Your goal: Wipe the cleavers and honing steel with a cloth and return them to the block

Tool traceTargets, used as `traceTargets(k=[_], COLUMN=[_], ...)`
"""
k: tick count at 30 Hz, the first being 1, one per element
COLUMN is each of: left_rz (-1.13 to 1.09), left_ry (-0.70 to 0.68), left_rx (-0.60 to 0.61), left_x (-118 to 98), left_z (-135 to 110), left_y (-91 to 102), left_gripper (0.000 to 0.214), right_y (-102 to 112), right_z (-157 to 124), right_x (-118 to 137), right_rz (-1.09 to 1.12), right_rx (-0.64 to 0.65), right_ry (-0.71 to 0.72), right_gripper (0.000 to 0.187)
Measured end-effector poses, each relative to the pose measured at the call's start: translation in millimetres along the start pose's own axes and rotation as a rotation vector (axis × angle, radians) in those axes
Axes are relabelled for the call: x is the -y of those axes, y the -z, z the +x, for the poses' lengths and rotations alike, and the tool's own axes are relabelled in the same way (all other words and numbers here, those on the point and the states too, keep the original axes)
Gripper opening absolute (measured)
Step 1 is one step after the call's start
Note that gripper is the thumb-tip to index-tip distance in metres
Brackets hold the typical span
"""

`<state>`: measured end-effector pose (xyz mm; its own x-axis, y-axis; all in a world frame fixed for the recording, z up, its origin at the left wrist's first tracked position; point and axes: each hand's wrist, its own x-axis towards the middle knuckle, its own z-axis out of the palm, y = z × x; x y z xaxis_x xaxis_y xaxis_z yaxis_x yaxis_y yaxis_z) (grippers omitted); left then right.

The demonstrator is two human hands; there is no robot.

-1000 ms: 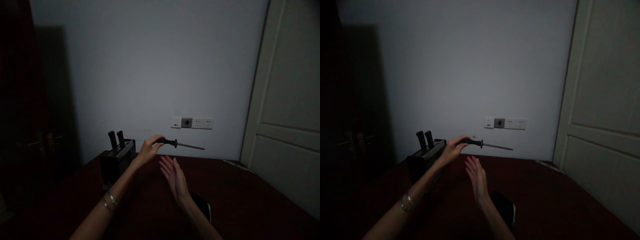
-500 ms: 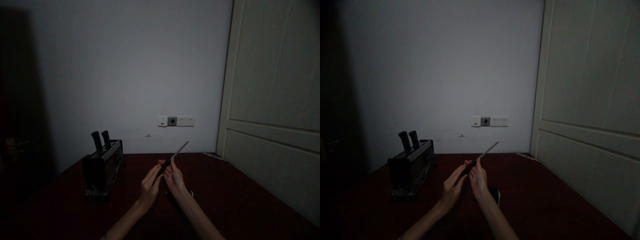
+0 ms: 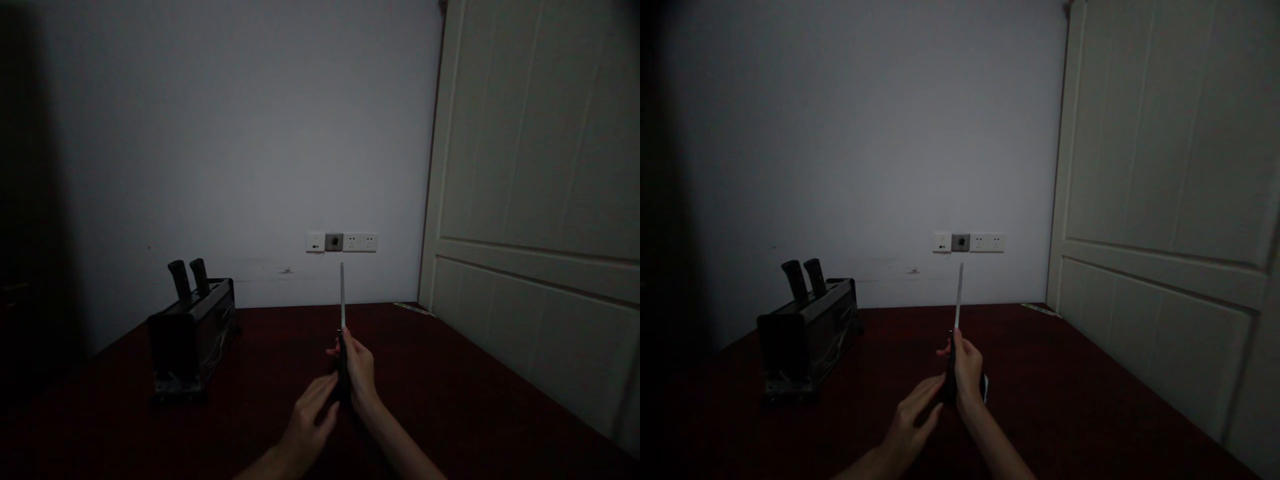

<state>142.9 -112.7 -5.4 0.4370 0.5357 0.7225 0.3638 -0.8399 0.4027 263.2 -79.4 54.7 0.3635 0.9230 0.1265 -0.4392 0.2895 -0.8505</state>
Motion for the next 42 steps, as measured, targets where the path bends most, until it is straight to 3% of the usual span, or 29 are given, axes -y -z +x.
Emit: traceTargets(k=[6,10,15,19,22,28,32,34,37,39,42], left_rz=[0.113,0.152,0.097,0.157,0.193,0.194,-0.066,-0.302,-0.626,-0.868,-1.233], left_ry=[-0.001,-0.026,-0.044,0.033,0.012,0.088,0.269,0.427,0.792,0.973,1.01], left_rx=[0.428,0.546,0.605,0.625,0.625,0.592,0.425,0.242,-0.095,-0.243,-0.409], left_x=[0,8,18,30,41,52,60,68,81,84,78], left_z=[7,30,50,55,55,56,69,79,97,107,118], left_y=[2.0,4.0,-13.0,-33.9,-45.7,-49.5,-41.8,-35.1,-17.7,-2.0,20.6], left_gripper=[0.046,0.041,0.028,0.046,0.054,0.032,0.023,0.024,0.031,0.029,0.018], right_y=[14,28,41,45,46,47,47,46,46,45,45], right_z=[7,9,8,8,9,12,10,9,8,7,6], right_x=[4,3,-6,-15,-20,-22,-18,-16,-14,-15,-22], right_rz=[-0.056,-0.036,0.056,0.095,0.111,0.074,0.079,0.089,0.098,0.083,0.03], right_rx=[0.086,0.184,0.247,0.278,0.268,0.287,0.287,0.287,0.324,0.345,0.354], right_ry=[0.051,0.024,-0.091,-0.187,-0.203,-0.204,-0.238,-0.273,-0.366,-0.417,-0.441], right_gripper=[0.041,0.04,0.044,0.047,0.047,0.049,0.049,0.049,0.05,0.052,0.053])
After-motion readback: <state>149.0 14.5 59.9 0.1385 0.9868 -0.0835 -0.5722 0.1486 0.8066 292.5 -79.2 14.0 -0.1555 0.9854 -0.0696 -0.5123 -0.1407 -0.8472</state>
